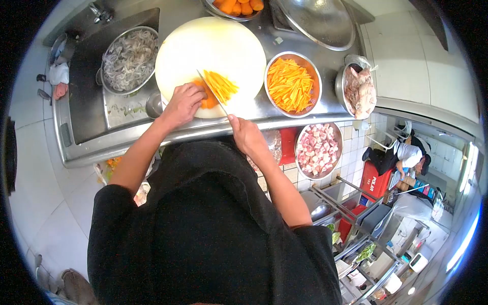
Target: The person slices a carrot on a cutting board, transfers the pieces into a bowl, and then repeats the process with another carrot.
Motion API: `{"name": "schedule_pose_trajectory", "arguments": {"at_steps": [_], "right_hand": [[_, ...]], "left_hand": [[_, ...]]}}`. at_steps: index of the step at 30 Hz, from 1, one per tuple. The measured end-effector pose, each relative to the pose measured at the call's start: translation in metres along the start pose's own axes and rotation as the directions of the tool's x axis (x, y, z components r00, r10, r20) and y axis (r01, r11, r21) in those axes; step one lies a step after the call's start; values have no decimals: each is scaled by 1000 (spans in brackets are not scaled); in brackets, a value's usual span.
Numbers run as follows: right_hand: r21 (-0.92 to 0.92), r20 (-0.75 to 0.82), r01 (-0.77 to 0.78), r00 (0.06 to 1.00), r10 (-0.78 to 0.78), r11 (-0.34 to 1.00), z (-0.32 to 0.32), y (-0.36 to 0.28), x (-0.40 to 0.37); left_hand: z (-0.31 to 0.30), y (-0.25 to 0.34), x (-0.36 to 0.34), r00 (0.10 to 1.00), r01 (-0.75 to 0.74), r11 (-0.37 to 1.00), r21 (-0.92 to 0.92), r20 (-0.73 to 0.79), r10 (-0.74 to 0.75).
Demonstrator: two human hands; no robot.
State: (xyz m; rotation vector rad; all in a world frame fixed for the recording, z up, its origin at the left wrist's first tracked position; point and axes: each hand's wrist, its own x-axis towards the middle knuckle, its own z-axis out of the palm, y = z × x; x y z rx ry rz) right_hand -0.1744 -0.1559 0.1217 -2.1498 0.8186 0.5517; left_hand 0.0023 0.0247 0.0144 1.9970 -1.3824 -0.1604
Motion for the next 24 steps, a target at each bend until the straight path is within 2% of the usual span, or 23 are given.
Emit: {"name": "schedule_pose_trajectory", "arguments": {"at_steps": [5, 8, 13, 15, 19, 22, 24], "right_hand": [[-8, 9, -39, 999, 39, 999, -12, -14, -21], [30, -27, 32, 999, -32, 999, -5, -3, -24], [-81, 0, 23, 1000, -23, 996, 4, 7, -11], [-121, -29, 48, 998, -52, 991, 16, 7, 3], [-74, -54, 51, 997, -55, 996, 12, 0, 9], [-21, -9, -7, 1000, 6, 1000, -5, -7, -10], [-56, -23, 61, 998, -62, 997, -6, -6, -15]], "left_hand": [[-1, 3, 1, 999, 23, 999, 31, 25, -24], [-1, 3, 1, 998, 40, 999, 11, 57, -41], [5, 2, -2, 999, 40, 999, 36, -27, -39], [6, -1, -5, 999, 45, 999, 5, -1, -45], [3, -1, -4, 997, 63, 997, -42, 36, -61], [2, 0, -5, 998, 48, 998, -27, 31, -47], [4, 0, -6, 999, 50, 998, -29, 9, -50]]}}
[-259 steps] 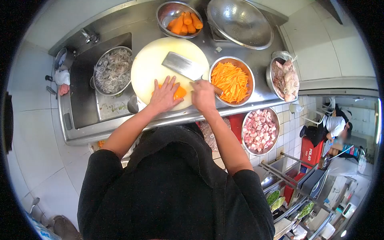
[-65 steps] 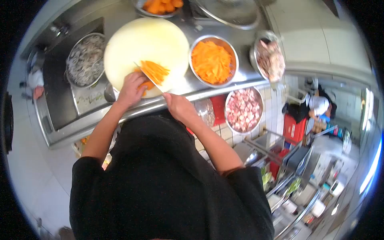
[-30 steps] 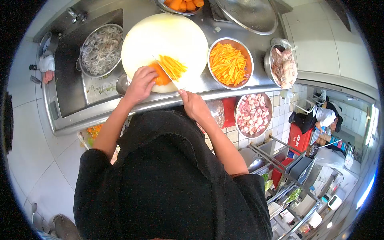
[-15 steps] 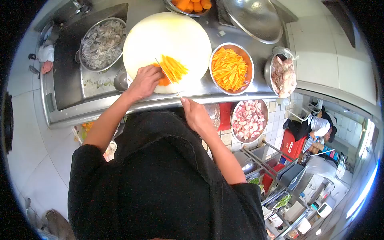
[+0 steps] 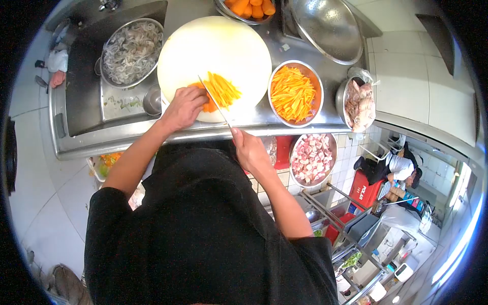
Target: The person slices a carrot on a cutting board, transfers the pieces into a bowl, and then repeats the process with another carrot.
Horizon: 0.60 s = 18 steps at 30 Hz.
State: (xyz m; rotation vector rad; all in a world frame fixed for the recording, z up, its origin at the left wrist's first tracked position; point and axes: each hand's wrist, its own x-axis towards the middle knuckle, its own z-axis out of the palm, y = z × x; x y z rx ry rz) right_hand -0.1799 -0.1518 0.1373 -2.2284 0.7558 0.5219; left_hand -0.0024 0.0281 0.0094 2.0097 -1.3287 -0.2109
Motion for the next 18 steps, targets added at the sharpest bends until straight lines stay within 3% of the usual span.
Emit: {"name": "schedule_pose_trajectory", "arguments": {"at_steps": [3, 10, 18], "right_hand": [[-16, -59, 75, 995, -76, 997, 27, 15, 19], [16, -41, 19, 999, -18, 1000, 26, 8, 20], [47, 7, 29, 1000, -29, 999, 15, -4, 37]], "left_hand": [[3, 0, -2, 1000, -6, 999, -35, -16, 6], [-8, 0, -4, 994, -10, 995, -100, -109, 0], [-14, -8, 2, 999, -43, 999, -9, -11, 43]]}}
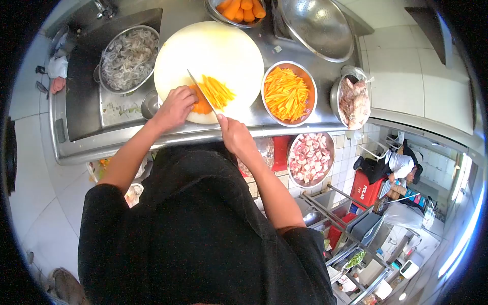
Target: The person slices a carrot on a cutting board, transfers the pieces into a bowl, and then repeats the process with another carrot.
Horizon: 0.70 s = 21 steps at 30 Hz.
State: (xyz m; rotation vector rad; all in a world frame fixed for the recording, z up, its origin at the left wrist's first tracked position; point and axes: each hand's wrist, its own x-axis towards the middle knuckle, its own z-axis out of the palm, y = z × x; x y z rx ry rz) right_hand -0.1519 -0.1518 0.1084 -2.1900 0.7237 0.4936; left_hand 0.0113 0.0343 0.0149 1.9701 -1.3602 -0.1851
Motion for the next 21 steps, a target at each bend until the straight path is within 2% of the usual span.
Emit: {"name": "schedule_pose_trajectory", "arguments": {"at_steps": [4, 7, 10, 12, 17, 20, 21], "right_hand": [[14, -11, 10, 1000, -10, 1000, -14, -20, -17], [-43, 47, -107, 993, 109, 993, -15, -11, -34], [-7, -21, -35, 999, 35, 999, -7, -1, -44], [-43, -23, -1, 1000, 0, 999, 15, 18, -22], [-6, -60, 49, 997, -50, 999, 12, 5, -10], [-47, -13, -22, 1000, 22, 999, 0, 6, -24], [1, 7, -21, 1000, 21, 1000, -7, 1, -33]], "left_hand": [[1, -3, 0, 999, 3, 1000, 26, 41, -4], [1, -1, 0, 1000, -13, 999, 45, 1, 13], [3, -2, -2, 1000, 0, 1000, 25, -1, 0], [5, -6, -3, 1000, 17, 999, 43, -6, -17], [6, -3, -2, 999, 1, 1000, 1, -35, -1], [6, -3, -7, 999, 3, 1000, 21, -33, -2], [7, -3, -7, 999, -4, 999, 35, -44, 5]]}}
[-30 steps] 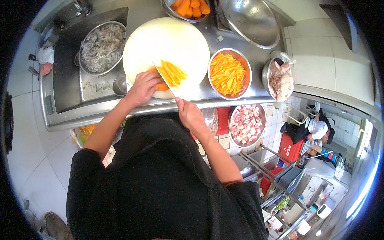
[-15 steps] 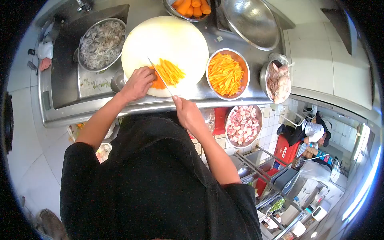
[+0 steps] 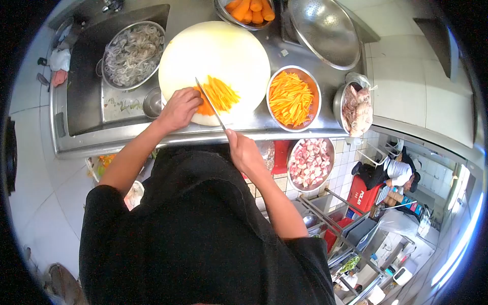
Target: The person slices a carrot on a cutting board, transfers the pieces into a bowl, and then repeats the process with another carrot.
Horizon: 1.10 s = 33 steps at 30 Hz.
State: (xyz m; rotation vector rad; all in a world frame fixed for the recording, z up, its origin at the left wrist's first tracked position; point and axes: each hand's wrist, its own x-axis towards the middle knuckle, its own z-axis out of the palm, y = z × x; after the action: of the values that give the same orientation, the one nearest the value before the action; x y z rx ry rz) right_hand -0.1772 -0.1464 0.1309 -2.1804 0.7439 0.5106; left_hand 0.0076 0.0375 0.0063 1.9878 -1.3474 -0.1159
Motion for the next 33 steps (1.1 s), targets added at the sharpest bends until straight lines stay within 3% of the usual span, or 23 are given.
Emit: {"name": "schedule_pose_trajectory", "arguments": {"at_steps": [3, 7, 10, 13, 16, 25, 28, 33], "right_hand": [[-105, 24, -15, 1000, 18, 994, 26, 13, 17], [32, 4, -22, 1000, 22, 999, 28, 5, 26], [5, -19, 20, 1000, -19, 1000, 26, 6, 27], [39, -5, 61, 998, -61, 997, 23, 6, 29], [-13, 51, -25, 998, 26, 1000, 5, -10, 27], [-56, 81, -94, 992, 99, 994, -3, -12, -6], [-104, 64, -60, 996, 67, 993, 17, 0, 7], [-45, 5, 5, 1000, -5, 999, 19, -6, 20]], "left_hand": [[2, -3, 1, 1000, -14, 1000, 3, -22, 14], [-1, 0, 2, 1000, -5, 999, -32, 12, 5], [-5, 1, -2, 994, -11, 999, -44, -107, 6], [-8, -5, -10, 999, -6, 997, -77, -37, 3], [-11, -6, -4, 999, -40, 999, -20, 28, 40], [-11, -7, 1, 996, -46, 999, 0, 77, 46], [-7, -7, -2, 999, -49, 999, -6, -3, 49], [-8, -9, -1, 997, -41, 998, -43, 61, 44]]}}
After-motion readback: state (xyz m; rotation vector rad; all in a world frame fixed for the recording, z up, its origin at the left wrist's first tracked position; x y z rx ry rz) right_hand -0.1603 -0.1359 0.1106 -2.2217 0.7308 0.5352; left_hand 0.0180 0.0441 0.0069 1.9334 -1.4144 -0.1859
